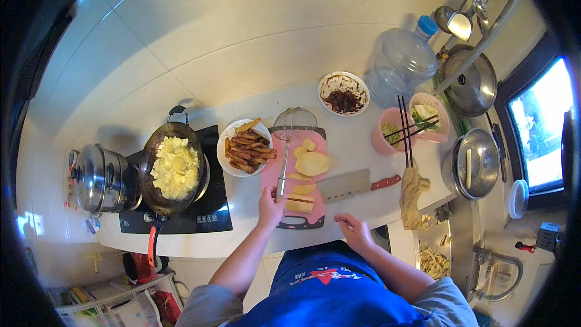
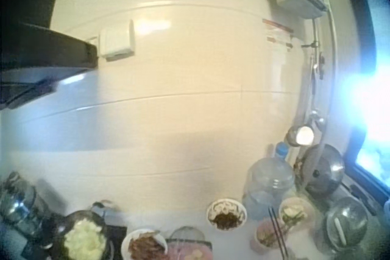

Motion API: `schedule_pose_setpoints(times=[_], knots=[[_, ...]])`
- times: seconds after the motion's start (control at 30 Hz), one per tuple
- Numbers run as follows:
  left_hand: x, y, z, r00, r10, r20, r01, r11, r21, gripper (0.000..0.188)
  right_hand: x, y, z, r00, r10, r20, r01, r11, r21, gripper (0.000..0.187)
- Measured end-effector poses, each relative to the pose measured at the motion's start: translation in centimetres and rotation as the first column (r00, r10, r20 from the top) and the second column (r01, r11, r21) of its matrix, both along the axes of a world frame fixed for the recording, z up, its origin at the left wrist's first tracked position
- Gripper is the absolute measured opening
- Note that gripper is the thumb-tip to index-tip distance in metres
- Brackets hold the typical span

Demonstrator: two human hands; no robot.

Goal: The person washes a potato, then slices it into thin pieces on a pink cutting board using a knife. The person adds the potato slices to a wok on the stove and stirs them with a strainer and chopsticks while they cook.

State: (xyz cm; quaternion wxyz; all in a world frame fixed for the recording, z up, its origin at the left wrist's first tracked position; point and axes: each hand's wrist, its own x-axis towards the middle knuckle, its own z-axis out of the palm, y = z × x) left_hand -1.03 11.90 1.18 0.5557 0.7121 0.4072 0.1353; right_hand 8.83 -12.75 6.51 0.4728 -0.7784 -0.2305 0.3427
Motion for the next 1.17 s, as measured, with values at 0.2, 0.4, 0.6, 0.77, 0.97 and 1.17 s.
schedule_pose_setpoints(times=[0.2,0.4,0.6,0.77,0.97,1.17], knots=[[4.2,-5.9,1.9,0.952,0.093,0.292,-0.041,0.983,-0.178,0.027,-0.1,10.2,2.9,0.792,-0.104,-0.602,0.214,0.970,0.113,0.034],[4.1,-5.3,3.2,0.896,-0.385,0.220,0.426,0.886,-0.182,0.034,6.3,8.8,0.9,0.824,-0.128,-0.552,0.127,0.991,-0.040,0.043],[-3.4,-4.9,-2.1,0.998,0.065,-0.017,-0.063,0.994,0.090,0.026,16.7,5.3,-6.1,0.933,0.024,0.358,0.104,0.937,-0.332,0.037],[-9.4,-6.7,-2.4,0.944,0.278,-0.178,-0.249,0.954,0.169,0.029,19.5,6.7,-8.6,0.815,0.046,0.577,0.205,0.909,-0.362,0.035],[-7.0,-8.2,0.0,0.969,0.129,-0.209,-0.043,0.928,0.371,0.039,18.8,4.6,-9.3,0.605,0.094,0.791,-0.030,0.995,-0.095,0.044],[-2.2,-6.1,-0.6,0.966,-0.138,-0.220,0.246,0.759,0.602,0.047,17.4,-5.7,-5.1,0.747,0.487,0.454,-0.310,0.858,-0.410,0.041]])
